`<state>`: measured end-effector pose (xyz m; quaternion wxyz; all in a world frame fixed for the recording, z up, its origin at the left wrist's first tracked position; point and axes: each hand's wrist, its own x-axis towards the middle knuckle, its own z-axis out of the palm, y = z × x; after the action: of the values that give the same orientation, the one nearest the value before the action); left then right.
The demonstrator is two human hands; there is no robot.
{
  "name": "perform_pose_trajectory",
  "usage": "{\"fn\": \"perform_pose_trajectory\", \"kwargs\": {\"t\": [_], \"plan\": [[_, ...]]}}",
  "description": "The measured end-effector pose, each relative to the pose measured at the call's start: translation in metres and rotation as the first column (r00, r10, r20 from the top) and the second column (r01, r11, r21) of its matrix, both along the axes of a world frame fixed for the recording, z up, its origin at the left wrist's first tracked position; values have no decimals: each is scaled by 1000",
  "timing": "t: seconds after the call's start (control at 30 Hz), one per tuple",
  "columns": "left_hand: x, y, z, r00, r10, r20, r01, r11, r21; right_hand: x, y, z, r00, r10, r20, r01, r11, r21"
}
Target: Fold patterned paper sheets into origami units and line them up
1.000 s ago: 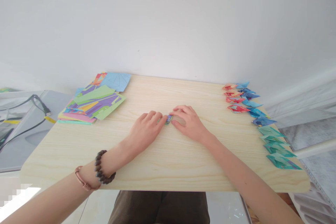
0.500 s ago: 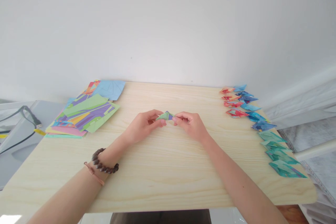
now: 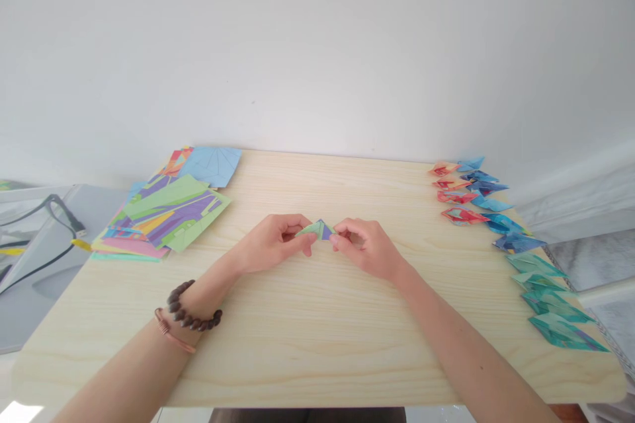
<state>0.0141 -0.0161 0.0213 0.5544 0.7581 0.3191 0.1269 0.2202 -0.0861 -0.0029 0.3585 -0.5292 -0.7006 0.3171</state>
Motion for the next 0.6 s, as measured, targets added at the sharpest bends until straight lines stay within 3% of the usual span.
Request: {"fn": "perform_pose_trajectory", "kwargs": {"t": [0.17, 0.33, 0.6], "plan": [[-1, -1, 0, 997, -41, -62, 49, 988, 143, 0, -1, 1, 1000, 8, 2, -8, 1000, -8], [-2, 1, -4, 997, -59, -46, 70, 959, 276, -1, -1, -1, 996, 24, 82, -31, 996, 84], [-2, -3, -5, 997, -10, -74, 33, 947, 321, 0, 0, -4, 986, -62, 158, 25, 973, 229]]}}
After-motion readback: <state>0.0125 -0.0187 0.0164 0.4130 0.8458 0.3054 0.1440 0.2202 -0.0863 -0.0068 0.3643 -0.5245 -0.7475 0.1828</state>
